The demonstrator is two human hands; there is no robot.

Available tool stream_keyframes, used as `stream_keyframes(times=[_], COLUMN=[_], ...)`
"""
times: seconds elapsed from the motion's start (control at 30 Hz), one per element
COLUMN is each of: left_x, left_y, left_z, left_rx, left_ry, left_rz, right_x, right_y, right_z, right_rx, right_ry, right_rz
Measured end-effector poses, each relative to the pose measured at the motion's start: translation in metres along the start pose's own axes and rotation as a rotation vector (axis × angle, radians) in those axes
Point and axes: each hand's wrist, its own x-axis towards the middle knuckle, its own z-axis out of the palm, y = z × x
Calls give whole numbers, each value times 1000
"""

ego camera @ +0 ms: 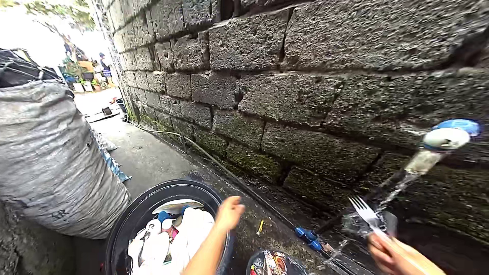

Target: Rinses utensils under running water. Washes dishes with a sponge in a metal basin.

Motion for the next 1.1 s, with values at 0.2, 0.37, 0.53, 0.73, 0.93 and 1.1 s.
stream_keyframes(times=[0.2,0.37,0.53,0.73,0.93,1.1], left_x=[-45,-37,-12,3,-7,5], left_y=[103,97,104,91,100,93], left_z=[184,221,239,249,245,230], left_rx=[-579,-704,-732,-712,-926,-912], left_ry=[-302,-300,-351,-394,-538,-499], left_rz=[55,-22,-76,-184,-406,-307], right_x=[13,4,-10,-13,0,-11], right_y=[-60,-39,-14,-8,-10,43], right_z=[71,52,41,-19,20,31], right_rx=[343,345,95,-566,-731,-866], right_ry=[124,107,-2,97,293,146], right_rz=[84,163,159,45,-742,-913])
